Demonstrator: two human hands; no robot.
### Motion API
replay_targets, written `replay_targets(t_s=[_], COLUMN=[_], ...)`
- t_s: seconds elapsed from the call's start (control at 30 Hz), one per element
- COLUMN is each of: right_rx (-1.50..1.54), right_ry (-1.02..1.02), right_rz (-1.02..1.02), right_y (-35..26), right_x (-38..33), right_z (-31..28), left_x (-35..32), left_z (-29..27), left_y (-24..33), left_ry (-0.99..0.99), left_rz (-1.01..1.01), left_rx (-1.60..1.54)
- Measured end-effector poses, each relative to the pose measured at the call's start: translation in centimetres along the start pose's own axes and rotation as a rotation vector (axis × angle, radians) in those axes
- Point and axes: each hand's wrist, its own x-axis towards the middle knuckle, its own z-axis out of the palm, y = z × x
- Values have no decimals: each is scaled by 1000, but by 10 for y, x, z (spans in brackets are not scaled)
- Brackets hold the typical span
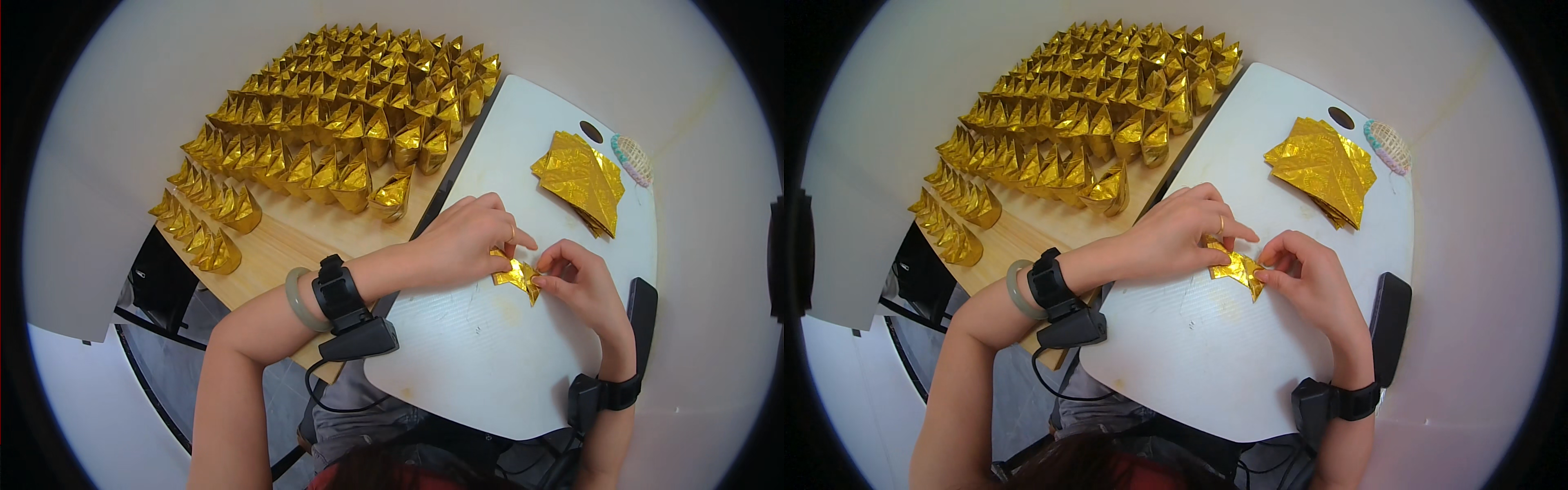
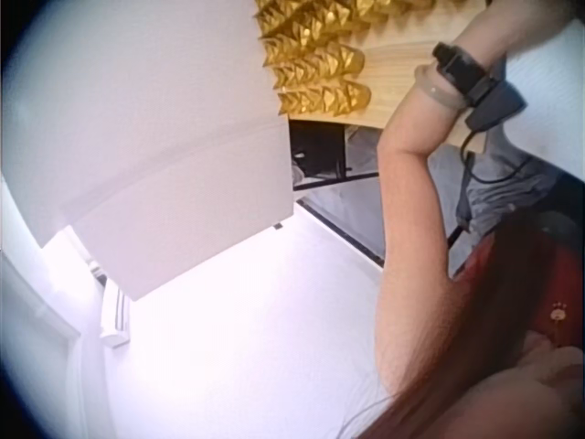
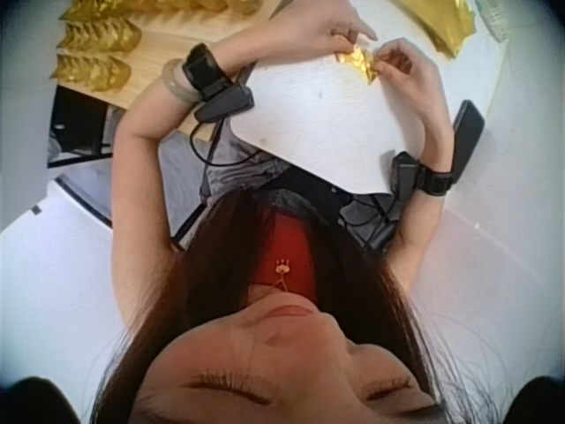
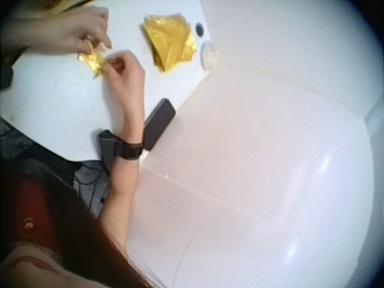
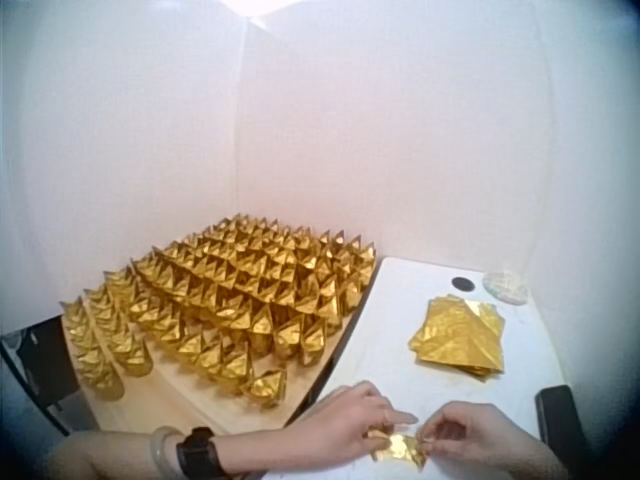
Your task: Folding square gold paper into decorative ingot shapes.
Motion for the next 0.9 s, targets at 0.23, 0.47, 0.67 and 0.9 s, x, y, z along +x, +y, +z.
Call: replay_targets(t_s=[0.23, 0.47, 0.67, 0.9], right_rx=[-10, -69, -104, -199], right_ry=[33, 19, -9, -56], right_rz=[-76, -147, -190, -257], right_y=[1, -4, 2, 14], right_x=[-2, 0, 2, 5], right_z=[5, 13, 10, 5], left_x=[0, -2, 0, -1], left_z=[6, 3, 0, 1], left_y=[-3, 12, 16, 17], left_ry=[-40, -34, -45, -62], left_rz=[-40, -264, -280, -312], left_rx=[-60, 18, 6, 14])
